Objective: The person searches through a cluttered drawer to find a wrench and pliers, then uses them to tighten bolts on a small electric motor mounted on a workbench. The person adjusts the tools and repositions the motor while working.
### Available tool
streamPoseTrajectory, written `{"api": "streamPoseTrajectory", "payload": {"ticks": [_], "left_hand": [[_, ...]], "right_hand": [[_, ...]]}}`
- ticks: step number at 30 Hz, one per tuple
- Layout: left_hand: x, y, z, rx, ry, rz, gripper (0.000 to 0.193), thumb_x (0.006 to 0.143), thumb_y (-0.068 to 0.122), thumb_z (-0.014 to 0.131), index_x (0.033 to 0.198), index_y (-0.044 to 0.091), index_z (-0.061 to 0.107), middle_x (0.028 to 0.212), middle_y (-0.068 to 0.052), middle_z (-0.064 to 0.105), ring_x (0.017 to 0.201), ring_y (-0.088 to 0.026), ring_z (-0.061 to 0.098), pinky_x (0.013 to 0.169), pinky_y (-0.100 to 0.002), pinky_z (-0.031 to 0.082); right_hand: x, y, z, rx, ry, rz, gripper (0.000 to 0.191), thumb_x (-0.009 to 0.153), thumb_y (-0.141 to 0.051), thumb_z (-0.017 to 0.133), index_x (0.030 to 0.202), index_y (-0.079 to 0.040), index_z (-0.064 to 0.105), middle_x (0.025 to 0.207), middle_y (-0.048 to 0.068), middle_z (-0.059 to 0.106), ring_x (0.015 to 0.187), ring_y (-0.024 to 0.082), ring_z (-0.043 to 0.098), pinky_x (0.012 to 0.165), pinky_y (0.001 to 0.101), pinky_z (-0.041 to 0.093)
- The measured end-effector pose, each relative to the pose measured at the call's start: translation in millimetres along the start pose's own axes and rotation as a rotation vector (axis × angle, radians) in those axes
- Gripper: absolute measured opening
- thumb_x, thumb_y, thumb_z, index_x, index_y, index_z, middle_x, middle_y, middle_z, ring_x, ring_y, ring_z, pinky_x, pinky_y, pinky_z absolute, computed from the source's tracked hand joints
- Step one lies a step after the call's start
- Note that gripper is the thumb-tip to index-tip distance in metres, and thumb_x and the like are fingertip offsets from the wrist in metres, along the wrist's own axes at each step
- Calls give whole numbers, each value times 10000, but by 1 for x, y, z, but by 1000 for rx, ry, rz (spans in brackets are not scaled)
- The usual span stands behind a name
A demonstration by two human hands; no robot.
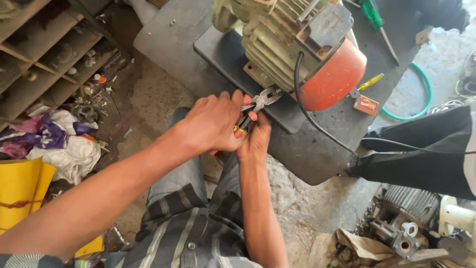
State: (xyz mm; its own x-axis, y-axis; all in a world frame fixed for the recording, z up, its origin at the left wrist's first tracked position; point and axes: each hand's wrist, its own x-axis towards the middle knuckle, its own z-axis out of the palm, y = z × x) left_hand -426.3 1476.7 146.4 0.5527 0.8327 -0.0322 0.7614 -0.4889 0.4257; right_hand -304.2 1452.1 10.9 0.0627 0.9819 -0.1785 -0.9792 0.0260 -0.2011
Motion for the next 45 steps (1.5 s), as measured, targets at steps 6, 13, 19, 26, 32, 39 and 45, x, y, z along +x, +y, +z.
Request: {"api": "streamPoseTrajectory", "payload": {"ticks": [6, 13, 19, 26, 32, 39, 45], "left_hand": [[0, 0, -3, 28, -70, -31, 579, 823, 400, 718, 1167, -20, 516, 916, -284, 648, 804, -499, 669, 740, -586, 545], [-3, -3, -5, 6, -73, 9, 738, 605, 290, 765, 1226, -17, 511, 944, -268, 644, 815, -483, 671, 739, -559, 553], [-4, -8, 3, -20, -1, 13, 646, 701, 330, 753, 1207, -4, 531, 920, -270, 652, 802, -487, 672, 733, -566, 552], [-3, -6, 3, 8, 3, 15, 614, 708, 318, 740, 1184, -1, 522, 905, -269, 658, 785, -476, 681, 718, -566, 557], [-1, -5, -3, 5, -64, -3, 661, 655, 325, 763, 1155, -28, 511, 922, -267, 656, 806, -469, 683, 745, -547, 565], [-3, -7, -4, 1, -49, 12, 665, 692, 343, 775, 1190, -15, 518, 922, -274, 656, 819, -480, 679, 762, -555, 552], [-3, -3, -6, -45, -33, -6, 646, 704, 296, 741, 1238, 5, 520, 938, -271, 668, 848, -471, 687, 778, -550, 557]], "right_hand": [[4, -6, -19, -132, 222, 1, 268, 956, -176, 519, 1097, 5, 658, 979, 95, 717, 884, 204, 694, 832, 334, 572], [-8, -52, -24, -226, 1, 81, 179, 1043, -129, 663, 1161, 6, 651, 1015, 124, 710, 730, 135, 587, 661, 240, 460], [-4, -18, -15, -201, 211, -60, 230, 952, -127, 556, 1126, 6, 625, 1035, 97, 702, 940, 204, 683, 882, 346, 570], [13, 0, -17, 118, -71, 71, 211, 987, -68, 585, 1163, 38, 635, 1031, 82, 682, 1007, 194, 665, 973, 345, 540], [5, -24, -30, -131, 50, -6, 211, 1039, -147, 617, 1177, 9, 650, 1112, 81, 711, 945, 170, 651, 847, 309, 520], [-1, -30, -18, -254, 126, -66, 226, 1019, -155, 562, 1178, -2, 609, 1131, 90, 697, 1033, 189, 674, 981, 349, 549], [7, -2, -4, 36, 102, 41, 253, 972, -108, 544, 1168, 37, 613, 1095, 123, 680, 998, 225, 670, 941, 364, 558]]}}
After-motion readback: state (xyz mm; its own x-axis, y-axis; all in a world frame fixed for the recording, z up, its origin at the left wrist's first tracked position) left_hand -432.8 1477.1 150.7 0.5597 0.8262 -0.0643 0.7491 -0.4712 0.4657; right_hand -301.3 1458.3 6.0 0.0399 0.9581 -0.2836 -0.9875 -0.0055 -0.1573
